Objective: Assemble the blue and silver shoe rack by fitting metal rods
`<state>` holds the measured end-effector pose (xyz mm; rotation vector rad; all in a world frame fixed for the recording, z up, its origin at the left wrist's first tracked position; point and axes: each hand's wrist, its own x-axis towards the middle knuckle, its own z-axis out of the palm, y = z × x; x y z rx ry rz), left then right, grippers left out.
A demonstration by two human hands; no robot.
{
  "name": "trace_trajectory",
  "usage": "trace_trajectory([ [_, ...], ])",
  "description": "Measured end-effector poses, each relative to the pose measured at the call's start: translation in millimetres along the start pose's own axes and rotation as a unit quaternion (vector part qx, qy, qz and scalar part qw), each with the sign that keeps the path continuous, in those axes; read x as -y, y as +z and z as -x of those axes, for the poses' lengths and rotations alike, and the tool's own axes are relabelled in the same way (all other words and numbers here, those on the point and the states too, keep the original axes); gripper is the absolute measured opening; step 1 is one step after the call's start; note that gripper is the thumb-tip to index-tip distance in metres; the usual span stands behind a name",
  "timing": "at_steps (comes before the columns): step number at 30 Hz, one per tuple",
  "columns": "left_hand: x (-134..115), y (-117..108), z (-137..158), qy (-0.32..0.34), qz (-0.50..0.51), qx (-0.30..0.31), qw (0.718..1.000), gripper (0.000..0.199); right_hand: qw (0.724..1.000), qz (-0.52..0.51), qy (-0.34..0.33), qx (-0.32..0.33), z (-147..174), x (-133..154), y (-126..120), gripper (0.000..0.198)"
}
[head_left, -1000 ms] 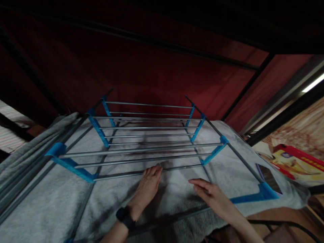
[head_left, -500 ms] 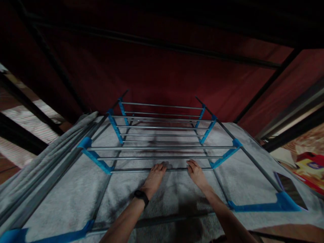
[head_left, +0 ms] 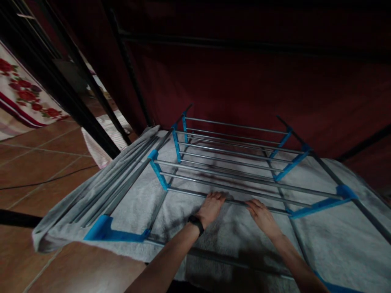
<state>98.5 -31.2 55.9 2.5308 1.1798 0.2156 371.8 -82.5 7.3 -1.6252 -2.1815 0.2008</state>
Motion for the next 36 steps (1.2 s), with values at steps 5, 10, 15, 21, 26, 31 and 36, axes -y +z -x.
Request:
trace_trajectory([
  [5, 8, 1, 3, -0.013, -0.019, -0.008, 1.000, 0.054, 0.999, 0.032, 0.012, -0.012, -4, 11, -8, 0.030],
  [10, 15, 3, -2, -0.012, -0.024, -0.010, 1.000, 0.054, 0.999, 0.039, 0.027, -0.013, -12, 21, -19, 0.025],
  [15, 14, 0, -5, -0.019, -0.044, 0.005, 0.999, 0.050, 0.999, 0.030, 0.036, -0.013, -14, 20, -24, 0.024],
  [21, 15, 6, -5, -0.017, -0.054, 0.024, 0.998, 0.050, 0.998, 0.029, 0.044, 0.025, -7, 11, -10, 0.021],
  [26, 14, 10, -3, -0.012, -0.062, 0.013, 0.998, 0.050, 0.997, 0.050, 0.043, 0.046, -1, 6, -6, 0.025],
  [31, 14, 9, -5, -0.017, -0.068, 0.010, 0.998, 0.046, 0.996, 0.047, 0.039, 0.060, -4, 2, -9, 0.027],
  [36, 15, 11, -6, -0.018, -0.069, -0.001, 0.997, 0.045, 0.997, 0.042, 0.026, 0.054, -6, -2, -9, 0.025],
])
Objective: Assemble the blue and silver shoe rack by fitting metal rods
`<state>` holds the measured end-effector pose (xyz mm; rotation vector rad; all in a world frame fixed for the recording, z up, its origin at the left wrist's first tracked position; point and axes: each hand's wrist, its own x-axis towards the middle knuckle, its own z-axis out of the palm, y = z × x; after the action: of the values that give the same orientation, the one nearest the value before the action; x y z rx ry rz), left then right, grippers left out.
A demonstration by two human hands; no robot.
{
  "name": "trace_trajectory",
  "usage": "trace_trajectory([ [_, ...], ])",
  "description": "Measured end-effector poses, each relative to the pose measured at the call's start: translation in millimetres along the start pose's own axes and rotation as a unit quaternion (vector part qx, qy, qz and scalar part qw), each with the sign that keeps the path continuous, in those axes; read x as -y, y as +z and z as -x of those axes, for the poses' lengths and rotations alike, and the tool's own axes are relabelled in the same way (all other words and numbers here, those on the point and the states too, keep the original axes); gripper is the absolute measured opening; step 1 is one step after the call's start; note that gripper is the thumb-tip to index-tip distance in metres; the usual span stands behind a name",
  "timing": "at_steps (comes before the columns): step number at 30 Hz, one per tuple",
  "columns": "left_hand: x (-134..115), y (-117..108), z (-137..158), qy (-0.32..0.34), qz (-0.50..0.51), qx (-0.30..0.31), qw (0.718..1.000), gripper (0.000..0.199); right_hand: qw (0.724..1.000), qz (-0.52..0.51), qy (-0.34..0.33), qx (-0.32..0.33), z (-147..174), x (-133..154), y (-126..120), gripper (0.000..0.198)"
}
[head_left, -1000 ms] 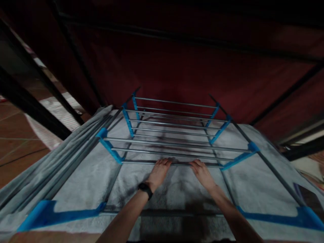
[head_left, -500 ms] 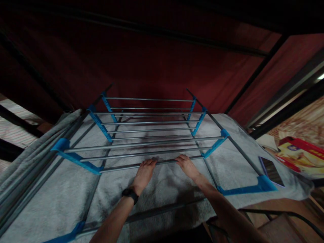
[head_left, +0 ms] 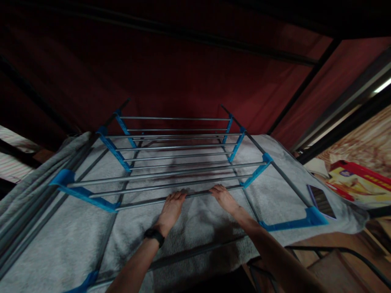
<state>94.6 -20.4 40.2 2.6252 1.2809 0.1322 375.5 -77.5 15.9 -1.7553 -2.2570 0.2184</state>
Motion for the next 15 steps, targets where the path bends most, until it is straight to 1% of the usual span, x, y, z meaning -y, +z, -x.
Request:
trace_trajectory([
  [5, 3, 3, 0, 0.003, 0.027, 0.004, 1.000, 0.044, 1.000, 0.019, -0.012, -0.018, 3, 5, -1, 0.026],
  [8, 1, 2, -1, 0.016, 0.052, -0.003, 0.999, 0.043, 0.999, 0.028, -0.030, -0.023, -2, 17, -3, 0.029],
  [10, -2, 0, 0, 0.021, 0.076, -0.015, 0.997, 0.042, 0.998, 0.026, -0.047, -0.010, -9, 26, -3, 0.030],
  [12, -4, -5, 3, 0.010, 0.099, -0.056, 0.993, 0.040, 0.998, 0.030, -0.063, 0.011, -16, 33, -2, 0.033],
  [14, 1, -11, 10, -0.021, 0.122, -0.127, 0.984, 0.037, 0.997, 0.036, -0.069, 0.025, -21, 36, 1, 0.037],
  [15, 7, -14, 15, -0.045, 0.136, -0.168, 0.975, 0.036, 0.996, 0.039, -0.070, 0.027, -22, 35, 2, 0.039],
])
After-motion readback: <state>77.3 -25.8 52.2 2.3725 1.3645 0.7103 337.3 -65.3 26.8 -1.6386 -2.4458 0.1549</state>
